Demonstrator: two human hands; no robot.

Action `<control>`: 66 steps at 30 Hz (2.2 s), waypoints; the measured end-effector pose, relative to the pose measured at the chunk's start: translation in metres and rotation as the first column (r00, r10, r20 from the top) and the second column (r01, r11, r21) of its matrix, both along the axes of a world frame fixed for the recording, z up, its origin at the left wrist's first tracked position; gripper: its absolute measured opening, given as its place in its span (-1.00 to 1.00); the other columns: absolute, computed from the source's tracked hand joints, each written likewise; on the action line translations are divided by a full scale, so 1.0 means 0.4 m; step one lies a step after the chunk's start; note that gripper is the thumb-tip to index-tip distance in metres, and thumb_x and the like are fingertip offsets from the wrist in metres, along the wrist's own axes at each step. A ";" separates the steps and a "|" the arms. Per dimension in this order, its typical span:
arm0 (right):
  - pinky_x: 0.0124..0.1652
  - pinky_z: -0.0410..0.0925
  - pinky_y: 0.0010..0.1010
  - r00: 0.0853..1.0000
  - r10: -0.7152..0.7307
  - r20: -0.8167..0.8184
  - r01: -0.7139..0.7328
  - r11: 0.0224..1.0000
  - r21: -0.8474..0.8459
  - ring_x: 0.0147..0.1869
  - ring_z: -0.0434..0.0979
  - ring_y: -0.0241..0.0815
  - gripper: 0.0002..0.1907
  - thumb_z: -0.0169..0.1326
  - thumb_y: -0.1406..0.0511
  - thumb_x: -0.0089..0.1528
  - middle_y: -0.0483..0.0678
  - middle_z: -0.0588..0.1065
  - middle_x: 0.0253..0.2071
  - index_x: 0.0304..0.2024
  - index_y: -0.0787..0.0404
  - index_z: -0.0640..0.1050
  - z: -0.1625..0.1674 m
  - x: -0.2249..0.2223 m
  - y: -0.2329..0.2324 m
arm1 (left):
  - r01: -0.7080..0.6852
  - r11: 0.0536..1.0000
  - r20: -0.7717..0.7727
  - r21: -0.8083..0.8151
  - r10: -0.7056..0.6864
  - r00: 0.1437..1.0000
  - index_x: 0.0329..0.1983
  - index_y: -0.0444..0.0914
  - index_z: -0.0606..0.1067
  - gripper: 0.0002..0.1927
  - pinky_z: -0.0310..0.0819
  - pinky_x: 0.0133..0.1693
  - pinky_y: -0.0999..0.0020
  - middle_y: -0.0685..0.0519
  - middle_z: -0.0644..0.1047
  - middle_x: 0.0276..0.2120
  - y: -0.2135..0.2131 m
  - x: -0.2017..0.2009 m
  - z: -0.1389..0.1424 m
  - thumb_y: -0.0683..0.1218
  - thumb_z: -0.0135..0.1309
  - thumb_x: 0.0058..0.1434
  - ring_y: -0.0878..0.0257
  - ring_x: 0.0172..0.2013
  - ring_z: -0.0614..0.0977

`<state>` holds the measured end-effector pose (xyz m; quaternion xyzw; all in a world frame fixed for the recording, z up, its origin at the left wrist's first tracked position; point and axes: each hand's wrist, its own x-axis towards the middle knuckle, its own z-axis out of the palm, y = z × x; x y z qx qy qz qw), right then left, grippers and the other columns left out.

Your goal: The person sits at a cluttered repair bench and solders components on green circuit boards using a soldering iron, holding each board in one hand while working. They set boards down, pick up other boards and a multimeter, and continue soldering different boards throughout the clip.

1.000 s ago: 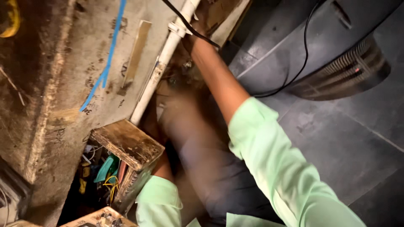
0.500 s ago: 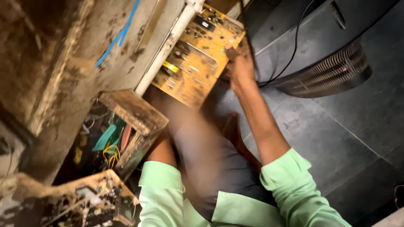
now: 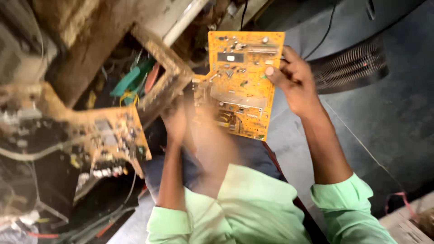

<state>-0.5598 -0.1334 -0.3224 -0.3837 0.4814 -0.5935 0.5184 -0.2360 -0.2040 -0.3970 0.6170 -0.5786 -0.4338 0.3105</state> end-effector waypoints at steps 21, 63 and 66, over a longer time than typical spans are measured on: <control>-0.47 0.31 -0.56 0.995 -0.093 -0.040 0.092 0.995 -0.024 -0.29 0.51 -0.39 -0.57 0.06 0.35 0.42 -0.01 0.58 -0.08 0.30 0.37 0.35 0.330 0.116 0.380 | 0.403 0.688 0.122 -0.604 -0.419 0.900 0.16 -0.30 0.53 -0.69 0.42 0.28 0.17 -0.14 0.53 0.18 0.359 -0.046 0.359 -0.26 0.05 0.35 -0.05 0.26 0.52; 0.34 0.35 -0.34 0.944 -0.046 -0.328 0.025 0.997 -0.067 0.36 0.46 -0.22 -0.30 0.29 0.26 0.31 0.01 0.44 0.26 0.38 0.31 0.24 0.218 0.146 0.360 | 0.082 0.810 -0.145 -0.581 -0.202 0.968 -0.29 -0.24 0.55 -0.78 0.43 -0.14 0.29 0.03 0.48 -0.29 0.434 -0.020 0.366 -0.28 0.31 0.02 0.12 -0.14 0.53; 0.31 0.40 -0.33 0.904 -0.023 -0.427 0.022 1.000 -0.007 0.32 0.51 -0.18 -0.26 0.33 0.27 0.28 0.06 0.47 0.22 0.37 0.34 0.25 0.217 0.150 0.349 | 0.095 0.822 -0.156 -0.561 -0.218 0.963 -0.30 -0.24 0.56 -0.77 0.43 -0.18 0.31 0.04 0.47 -0.31 0.445 -0.012 0.368 -0.29 0.29 -0.03 0.15 -0.18 0.53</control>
